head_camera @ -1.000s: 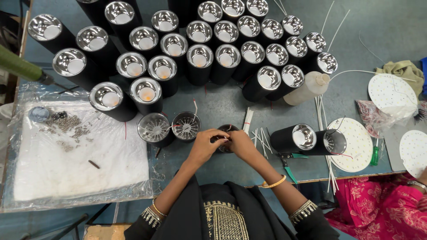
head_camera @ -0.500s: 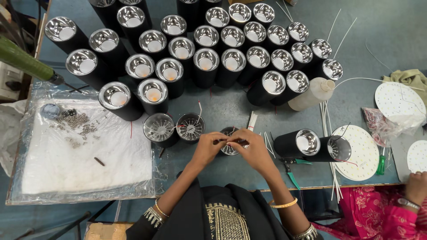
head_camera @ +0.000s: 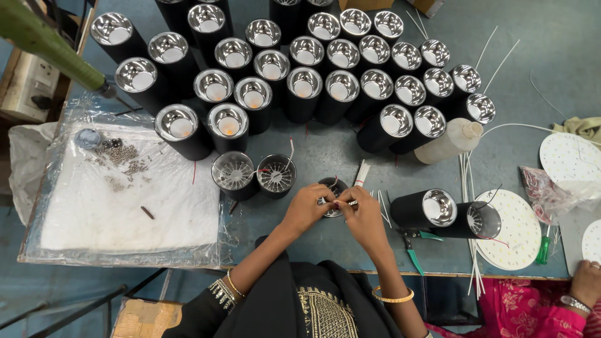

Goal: The person inserts white plastic sticks into the central hub of circular LED light modules placed inside black cylindrical housings. They repeatedly pick up sticks, align them with the hub, and press them into place, occasionally adjusting the module or repositioning items on the table.

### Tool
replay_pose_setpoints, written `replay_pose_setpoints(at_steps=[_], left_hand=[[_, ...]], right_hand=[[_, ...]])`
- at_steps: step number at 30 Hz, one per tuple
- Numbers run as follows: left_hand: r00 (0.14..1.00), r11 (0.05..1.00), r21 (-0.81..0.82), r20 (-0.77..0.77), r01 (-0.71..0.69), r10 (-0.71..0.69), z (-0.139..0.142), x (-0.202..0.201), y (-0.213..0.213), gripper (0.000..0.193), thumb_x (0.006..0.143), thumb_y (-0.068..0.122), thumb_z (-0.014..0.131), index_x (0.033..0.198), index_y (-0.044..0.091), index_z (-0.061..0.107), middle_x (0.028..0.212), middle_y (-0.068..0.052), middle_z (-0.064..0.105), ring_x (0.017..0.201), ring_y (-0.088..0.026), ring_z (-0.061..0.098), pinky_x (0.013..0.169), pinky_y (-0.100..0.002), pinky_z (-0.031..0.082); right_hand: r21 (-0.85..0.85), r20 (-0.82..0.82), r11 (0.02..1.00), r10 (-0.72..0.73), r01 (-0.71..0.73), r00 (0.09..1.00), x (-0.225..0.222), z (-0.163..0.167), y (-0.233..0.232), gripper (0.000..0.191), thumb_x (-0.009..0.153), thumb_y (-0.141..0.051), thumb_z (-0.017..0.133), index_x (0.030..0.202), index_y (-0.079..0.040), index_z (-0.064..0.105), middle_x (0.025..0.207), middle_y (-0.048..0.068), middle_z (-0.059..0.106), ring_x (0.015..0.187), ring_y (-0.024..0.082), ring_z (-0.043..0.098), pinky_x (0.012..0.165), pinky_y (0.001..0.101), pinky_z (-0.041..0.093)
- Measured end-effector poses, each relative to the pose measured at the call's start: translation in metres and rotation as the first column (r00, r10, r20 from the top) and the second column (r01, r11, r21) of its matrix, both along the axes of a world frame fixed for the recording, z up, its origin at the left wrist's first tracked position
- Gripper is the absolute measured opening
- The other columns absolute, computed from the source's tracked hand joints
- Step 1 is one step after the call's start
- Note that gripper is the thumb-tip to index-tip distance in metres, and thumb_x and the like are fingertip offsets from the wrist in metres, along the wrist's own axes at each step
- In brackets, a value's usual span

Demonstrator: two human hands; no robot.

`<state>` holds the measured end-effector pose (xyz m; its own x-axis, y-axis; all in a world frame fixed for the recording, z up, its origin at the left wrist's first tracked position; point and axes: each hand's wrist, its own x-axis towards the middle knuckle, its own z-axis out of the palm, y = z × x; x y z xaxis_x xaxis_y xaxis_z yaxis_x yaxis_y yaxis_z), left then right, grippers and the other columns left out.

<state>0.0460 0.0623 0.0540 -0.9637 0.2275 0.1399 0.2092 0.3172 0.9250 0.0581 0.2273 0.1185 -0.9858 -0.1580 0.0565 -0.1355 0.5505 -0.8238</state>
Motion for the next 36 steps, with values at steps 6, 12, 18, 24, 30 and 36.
replay_pose_setpoints(at_steps=[6,12,18,24,30,36], left_hand=[[0.998,0.996,-0.071,-0.021,-0.052,0.050,-0.003,0.002,0.000,0.019,0.076,0.020,0.083,0.080,0.007,0.071,0.090,-0.004,0.072,0.098,-0.024,0.066,0.083,-0.038,0.051],[0.970,0.981,-0.069,-0.175,-0.183,0.169,-0.008,0.012,-0.003,0.034,0.073,0.021,0.085,0.102,0.009,0.072,0.125,-0.012,0.063,0.120,-0.032,0.056,0.099,-0.041,0.045],[0.970,0.970,-0.073,-0.101,-0.231,0.223,-0.017,0.022,-0.015,0.053,0.086,0.023,0.077,0.133,0.006,0.058,0.137,-0.019,0.053,0.128,-0.037,0.050,0.105,-0.042,0.044],[0.884,0.987,-0.123,0.445,-0.100,0.145,-0.039,0.018,-0.016,0.060,0.100,0.036,0.058,0.147,0.003,0.040,0.077,-0.019,0.072,0.068,-0.031,0.075,0.067,-0.038,0.059],[0.787,0.973,0.176,0.616,-0.153,0.012,-0.058,0.009,-0.003,0.058,0.098,0.025,0.050,0.147,-0.003,0.035,0.077,-0.024,0.072,0.057,-0.029,0.074,0.049,-0.037,0.061],[0.833,0.973,0.200,0.553,-0.119,-0.012,-0.056,0.024,-0.026,0.049,0.097,0.015,0.043,0.141,-0.006,0.045,0.074,-0.023,0.072,0.052,-0.027,0.074,0.046,-0.036,0.061]], right_hand=[[0.017,-0.012,0.999,-0.039,0.039,0.999,0.007,-0.004,-0.003,0.007,0.087,0.002,0.069,0.091,0.002,0.063,0.092,0.010,0.069,0.074,0.022,0.071,0.065,0.0351,0.055],[-0.203,0.060,0.976,-0.071,0.082,0.996,-0.001,-0.032,0.014,0.010,0.098,-0.009,0.062,0.102,0.000,0.064,0.097,0.010,0.073,0.087,0.020,0.075,0.075,0.0304,0.061],[0.090,0.337,0.968,-0.252,0.236,0.907,-0.022,-0.101,0.042,0.057,0.102,-0.050,0.044,0.138,-0.006,0.053,0.092,0.017,0.072,0.074,0.024,0.073,0.068,0.0355,0.059],[-0.303,0.610,0.909,-0.046,0.286,0.791,-0.023,-0.155,0.054,0.079,0.105,-0.060,0.027,0.129,0.010,0.057,0.097,0.023,0.074,0.078,0.029,0.077,0.073,0.0380,0.064],[-0.383,0.566,0.890,0.015,0.247,0.824,-0.016,-0.145,0.060,0.073,0.103,-0.054,0.031,0.141,0.006,0.047,0.129,0.023,0.062,0.092,0.033,0.075,0.081,0.0403,0.064],[-0.470,0.539,0.862,0.111,0.189,0.835,0.000,-0.131,0.058,0.075,0.105,-0.057,0.025,0.139,0.001,0.057,0.130,0.015,0.067,0.094,0.024,0.073,0.082,0.0346,0.063]])
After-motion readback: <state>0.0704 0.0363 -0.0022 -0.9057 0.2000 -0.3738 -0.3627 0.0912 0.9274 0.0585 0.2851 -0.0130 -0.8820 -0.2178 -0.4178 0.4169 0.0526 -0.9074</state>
